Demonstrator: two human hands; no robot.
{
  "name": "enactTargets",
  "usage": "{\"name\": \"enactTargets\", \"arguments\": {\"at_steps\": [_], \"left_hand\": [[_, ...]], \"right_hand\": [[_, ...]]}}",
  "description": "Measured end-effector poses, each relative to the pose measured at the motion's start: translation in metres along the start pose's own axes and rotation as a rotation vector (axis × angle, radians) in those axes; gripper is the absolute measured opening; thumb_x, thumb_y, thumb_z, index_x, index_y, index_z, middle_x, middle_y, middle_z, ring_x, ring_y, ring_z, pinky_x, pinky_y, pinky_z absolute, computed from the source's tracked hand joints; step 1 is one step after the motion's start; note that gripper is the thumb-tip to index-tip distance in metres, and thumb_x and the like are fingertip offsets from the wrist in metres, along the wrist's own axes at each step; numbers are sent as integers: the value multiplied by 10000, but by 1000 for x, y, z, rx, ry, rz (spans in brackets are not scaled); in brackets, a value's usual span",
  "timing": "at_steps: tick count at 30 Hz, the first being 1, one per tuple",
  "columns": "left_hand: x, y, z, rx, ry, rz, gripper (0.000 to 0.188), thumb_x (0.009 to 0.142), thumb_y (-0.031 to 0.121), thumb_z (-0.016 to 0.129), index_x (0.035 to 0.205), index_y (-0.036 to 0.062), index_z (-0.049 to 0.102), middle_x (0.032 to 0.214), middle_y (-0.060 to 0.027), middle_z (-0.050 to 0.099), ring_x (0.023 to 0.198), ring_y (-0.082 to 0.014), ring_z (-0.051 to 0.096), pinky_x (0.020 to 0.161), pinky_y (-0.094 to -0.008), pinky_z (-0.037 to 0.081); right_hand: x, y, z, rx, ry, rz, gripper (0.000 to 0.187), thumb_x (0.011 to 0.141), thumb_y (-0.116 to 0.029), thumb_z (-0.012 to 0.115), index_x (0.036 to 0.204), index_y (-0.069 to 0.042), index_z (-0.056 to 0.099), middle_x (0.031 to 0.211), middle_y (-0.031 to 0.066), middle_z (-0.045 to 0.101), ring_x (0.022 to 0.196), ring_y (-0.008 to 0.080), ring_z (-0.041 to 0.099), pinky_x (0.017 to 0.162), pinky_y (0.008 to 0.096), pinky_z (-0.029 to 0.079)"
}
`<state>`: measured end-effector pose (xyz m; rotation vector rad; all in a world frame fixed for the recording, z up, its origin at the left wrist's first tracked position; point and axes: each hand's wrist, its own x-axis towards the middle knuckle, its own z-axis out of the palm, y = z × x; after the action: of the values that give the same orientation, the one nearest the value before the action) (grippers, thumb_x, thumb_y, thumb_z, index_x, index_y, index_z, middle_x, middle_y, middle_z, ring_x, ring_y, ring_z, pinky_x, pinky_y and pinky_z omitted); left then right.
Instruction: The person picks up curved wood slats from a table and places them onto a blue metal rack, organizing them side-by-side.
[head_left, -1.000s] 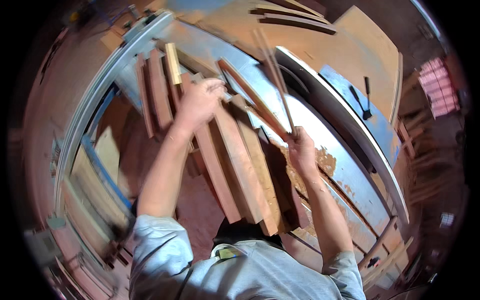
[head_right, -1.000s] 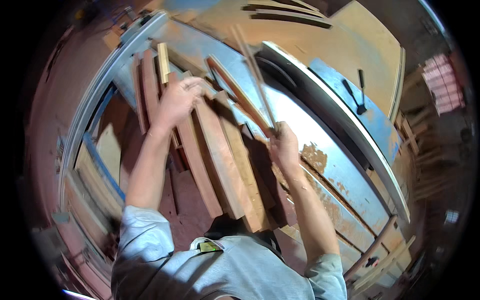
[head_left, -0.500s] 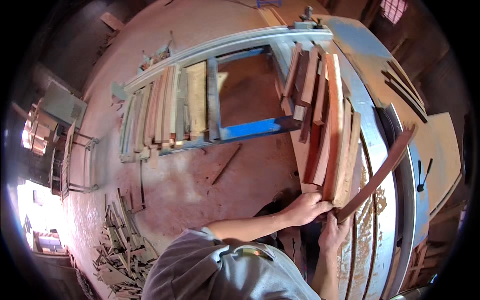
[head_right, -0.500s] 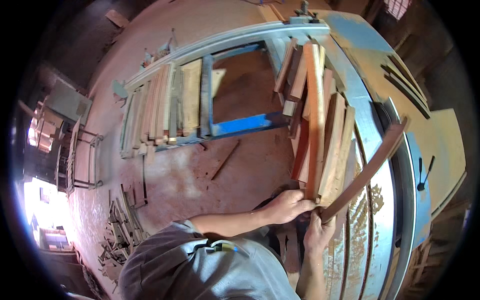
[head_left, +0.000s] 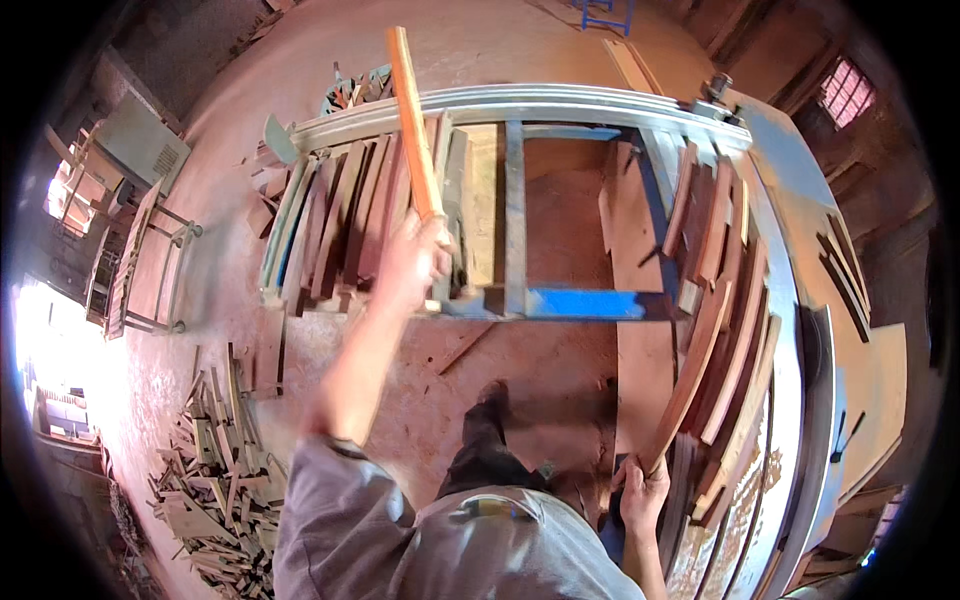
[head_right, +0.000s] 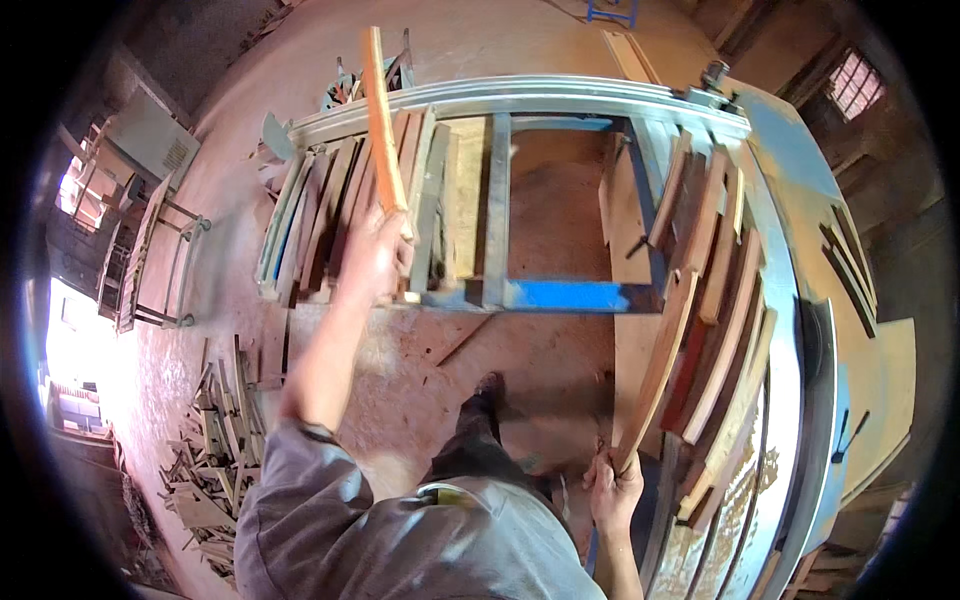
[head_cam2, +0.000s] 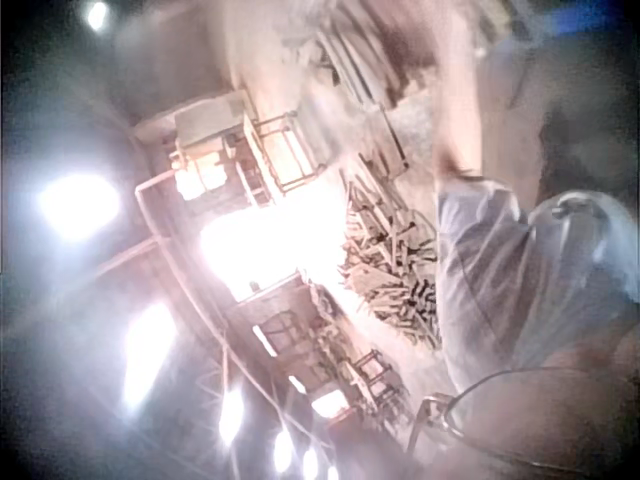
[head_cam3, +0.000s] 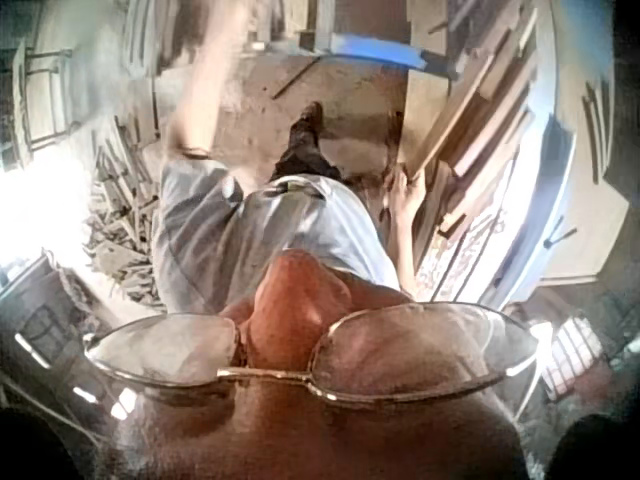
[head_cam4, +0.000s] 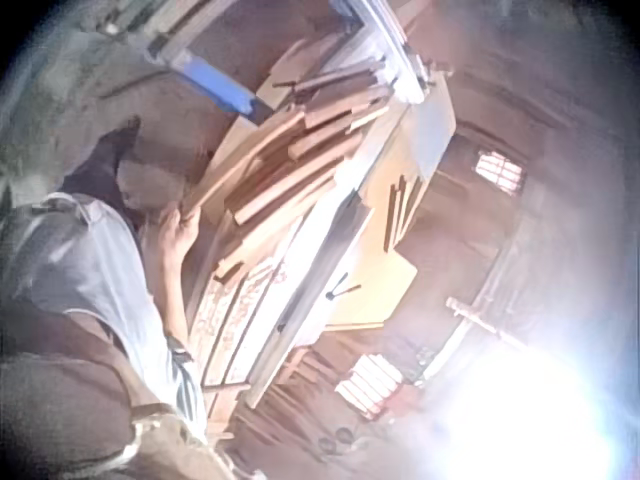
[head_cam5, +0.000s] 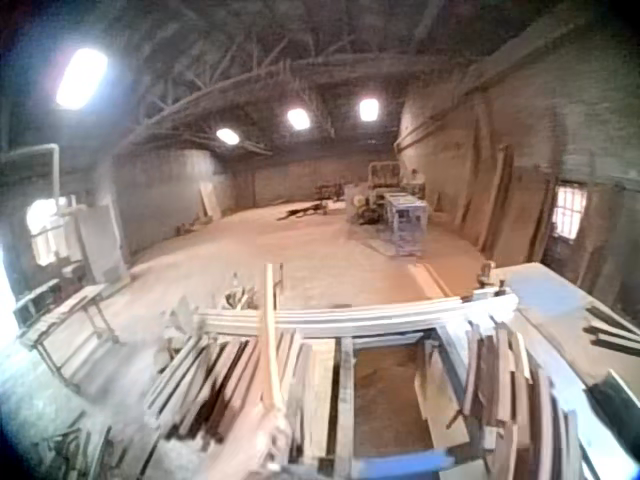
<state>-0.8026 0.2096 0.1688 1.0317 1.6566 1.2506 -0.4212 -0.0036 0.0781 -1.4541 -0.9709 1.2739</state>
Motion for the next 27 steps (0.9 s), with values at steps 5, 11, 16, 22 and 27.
{"name": "enactTargets", "arguments": {"at_steps": [5,11,16,22,27], "left_hand": [[212,17,-132,89,146,-34,240,1007,260,542,988,23,567,706,-46,545,495,-116,459,444,-288,364],[419,27,-243,247,338,-94,469,946,307,658,1220,-59,553,971,-163,663,844,-270,635,731,-396,506],[405,-60,-280,686,352,327,652,914,324,670,1417,-35,459,1278,-267,629,1231,-359,592,1042,-405,434],[229,-108,-249,915,74,-93,691,927,336,622,1441,-82,426,1371,-301,560,1309,-385,538,1117,-418,399],[138,-137,-228,1024,98,-252,688,915,333,612,1437,-74,426,1352,-332,547,1301,-418,521,1093,-459,419]], "right_hand": [[38,2,73,3,58,72,65,989,-13,522,932,-41,510,659,18,530,518,87,516,464,233,427],[72,13,118,73,18,-34,64,1005,-69,558,951,-48,530,681,-6,526,525,75,507,473,225,435],[87,-18,152,-79,10,98,33,1008,-58,536,1035,-43,550,681,20,567,513,85,534,436,235,459],[99,-7,150,-145,9,85,53,1012,-103,549,1045,-63,537,663,23,547,491,83,510,427,224,430],[97,-6,152,-143,-59,104,7,1010,-69,535,1007,-63,538,647,19,541,492,90,513,433,230,424]]}}
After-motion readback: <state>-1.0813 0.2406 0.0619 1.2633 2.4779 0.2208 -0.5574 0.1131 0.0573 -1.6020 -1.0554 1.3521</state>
